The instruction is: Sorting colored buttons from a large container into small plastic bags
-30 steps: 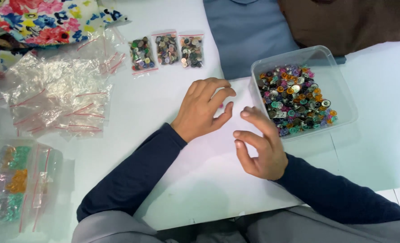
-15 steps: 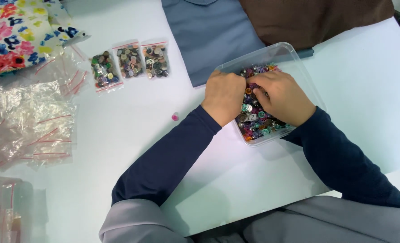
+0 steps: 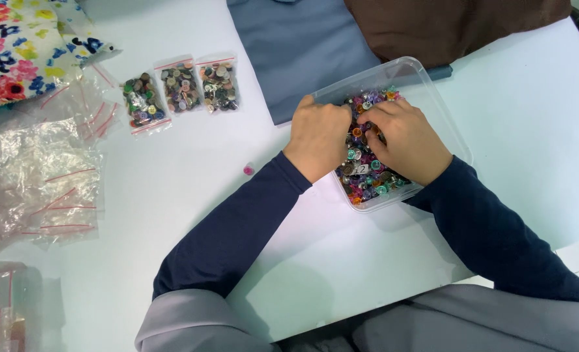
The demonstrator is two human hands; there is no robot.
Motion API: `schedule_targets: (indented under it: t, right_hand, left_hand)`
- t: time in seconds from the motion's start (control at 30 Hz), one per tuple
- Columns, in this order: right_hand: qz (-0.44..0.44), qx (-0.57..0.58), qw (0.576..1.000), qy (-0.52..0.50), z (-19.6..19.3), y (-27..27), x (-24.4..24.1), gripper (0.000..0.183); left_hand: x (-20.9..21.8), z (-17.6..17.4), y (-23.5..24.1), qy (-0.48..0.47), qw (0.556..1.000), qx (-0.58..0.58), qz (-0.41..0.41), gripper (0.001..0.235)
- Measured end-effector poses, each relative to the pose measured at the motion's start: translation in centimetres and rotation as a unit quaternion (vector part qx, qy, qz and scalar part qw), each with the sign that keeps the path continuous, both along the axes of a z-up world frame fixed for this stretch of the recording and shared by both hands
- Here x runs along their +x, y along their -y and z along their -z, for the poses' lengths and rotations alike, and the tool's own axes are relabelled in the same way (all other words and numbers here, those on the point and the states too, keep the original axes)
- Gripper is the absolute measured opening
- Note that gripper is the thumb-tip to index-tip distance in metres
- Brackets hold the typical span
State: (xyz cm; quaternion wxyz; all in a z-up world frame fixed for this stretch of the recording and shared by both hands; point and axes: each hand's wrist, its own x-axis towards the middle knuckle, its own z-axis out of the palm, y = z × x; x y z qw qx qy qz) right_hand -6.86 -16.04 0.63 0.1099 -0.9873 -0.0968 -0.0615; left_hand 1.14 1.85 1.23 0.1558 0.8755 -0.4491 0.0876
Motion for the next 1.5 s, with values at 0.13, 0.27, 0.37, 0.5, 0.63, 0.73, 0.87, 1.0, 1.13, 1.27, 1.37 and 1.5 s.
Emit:
schedule_targets:
  t: [0.13,0.27,0.37,0.5,0.63,0.73,0.87,1.0,1.13,1.27,1.37,1.5]
  right_hand:
    - [0.004,-0.010,1.000,-0.023,-0.5,-0.5,-0.3,0.026]
    - [-0.011,-0.007,1.000,-0.012,-0.2,-0.4,-0.5,0.024]
    - [-0.009,-0.014,1.000,-0.007,0.2,-0.2,-0.6,0.019]
    - [-0.005,-0.032,0.999,-0.004,0.6,0.1,-0.4,0.014]
    - [-0.007,-0.020,1.000,-0.006,0.3,-0.2,-0.7,0.011]
    - [-0.009,-0.023,1.000,0.000,0.1,-0.4,-0.8,0.012]
    - [-0.010,-0.006,1.000,0.000,-0.1,-0.5,-0.9,0.012]
    - [-0.015,0.033,0.999,-0.008,-0.9,-1.0,-1.2,0.012]
    - [-0.015,0.044,0.999,0.015,0.1,-0.6,-0.9,0.014]
    - [-0.012,0.069,0.996,0.056,-0.4,0.1,0.1,0.013]
    - [-0.006,0.067,0.994,0.088,-1.0,-0.3,0.2,0.019]
    - [0.024,-0.023,0.989,0.144,-2.1,-1.9,0.4,0.032]
  left_hand:
    - [0.2,0.3,-0.2,-0.018,1.000,-0.014,-0.004,0.020]
    - [0.1,0.7,-0.4,-0.012,0.999,-0.049,0.006,0.019]
    - [0.1,0.8,-0.4,-0.019,0.998,-0.062,0.006,0.018]
    - [0.2,0.9,-0.5,-0.018,0.998,-0.061,0.016,0.016]
    - [0.2,1.1,-0.5,-0.016,0.998,-0.054,0.014,0.015]
    - [0.2,1.1,-0.7,-0.022,0.998,-0.058,0.016,0.015]
    - [0.3,0.8,-0.9,-0.035,0.997,-0.069,0.015,0.017]
    - [0.0,0.9,-1.2,-0.070,0.994,-0.083,0.020,0.019]
    - [-0.3,0.6,-1.3,-0.058,0.993,-0.103,0.016,0.020]
    - [-0.6,-0.8,-2.3,-0.024,0.973,-0.226,0.040,0.017]
    - [-1.2,-2.3,-4.3,0.025,0.947,-0.315,0.056,0.015]
    - [-1.0,-3.3,-8.3,0.088,0.926,-0.364,0.051,0.014]
